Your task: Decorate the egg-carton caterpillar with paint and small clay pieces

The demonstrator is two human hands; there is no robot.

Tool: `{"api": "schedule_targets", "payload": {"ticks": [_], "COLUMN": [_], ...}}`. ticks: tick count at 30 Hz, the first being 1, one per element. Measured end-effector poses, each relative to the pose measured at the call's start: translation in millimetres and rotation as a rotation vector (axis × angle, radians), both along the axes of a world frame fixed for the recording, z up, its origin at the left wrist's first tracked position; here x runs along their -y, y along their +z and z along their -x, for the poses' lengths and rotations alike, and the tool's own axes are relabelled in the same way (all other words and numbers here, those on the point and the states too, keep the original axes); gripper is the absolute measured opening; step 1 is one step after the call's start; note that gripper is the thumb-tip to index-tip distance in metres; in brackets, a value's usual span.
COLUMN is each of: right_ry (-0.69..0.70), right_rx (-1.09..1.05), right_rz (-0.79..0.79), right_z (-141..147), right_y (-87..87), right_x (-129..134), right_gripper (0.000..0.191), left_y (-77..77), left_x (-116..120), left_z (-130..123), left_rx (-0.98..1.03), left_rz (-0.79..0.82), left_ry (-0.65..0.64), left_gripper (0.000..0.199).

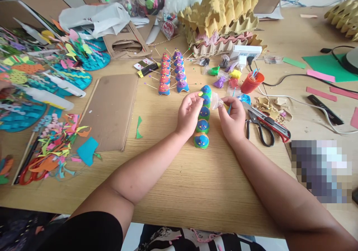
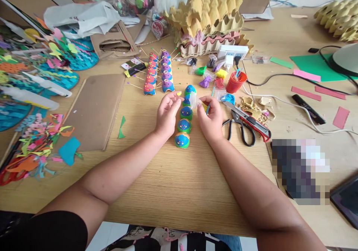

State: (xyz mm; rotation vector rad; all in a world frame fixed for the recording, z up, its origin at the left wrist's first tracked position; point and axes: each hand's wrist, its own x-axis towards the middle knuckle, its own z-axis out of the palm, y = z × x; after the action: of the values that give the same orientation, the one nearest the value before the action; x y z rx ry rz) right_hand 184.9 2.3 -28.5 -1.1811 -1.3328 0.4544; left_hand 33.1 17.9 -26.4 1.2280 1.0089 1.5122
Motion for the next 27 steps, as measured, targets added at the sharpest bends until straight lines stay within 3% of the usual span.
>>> {"api": "schedule_targets", "payload": {"ticks": [8,17,24,27], "right_ry": [-0.014,0.074,0.130,0.115], "right_rx": [0.055,0.077,0.063,0.105], "right_rz": [-0.016,-0.036,-0.020,0.013], "right_z": [1.4,3.2,5.0,5.1], "right_y": [-1.8,-4.3,1.9,4.7], "right_x": [0.4,0.8,5.0,6.0], "right_gripper": [0.013,0.014,0.039,0.026], "left_y": [5.5,-0.9,-1.4,0.7], "left_x": [8.3,2.9,3.5,6.2], "left_z": [-2.2,-3.4,-4.1,-4.1], "left_rx": [-0.140,-0.101,-0.079,-0.145], "left_rz": [-0.107,-0.070,-0.056,-0.104], "left_ry": [-0.082,-0.083,-0.103,-0.086], "left_gripper": [0.044,0.039,0.033,0.032]}}
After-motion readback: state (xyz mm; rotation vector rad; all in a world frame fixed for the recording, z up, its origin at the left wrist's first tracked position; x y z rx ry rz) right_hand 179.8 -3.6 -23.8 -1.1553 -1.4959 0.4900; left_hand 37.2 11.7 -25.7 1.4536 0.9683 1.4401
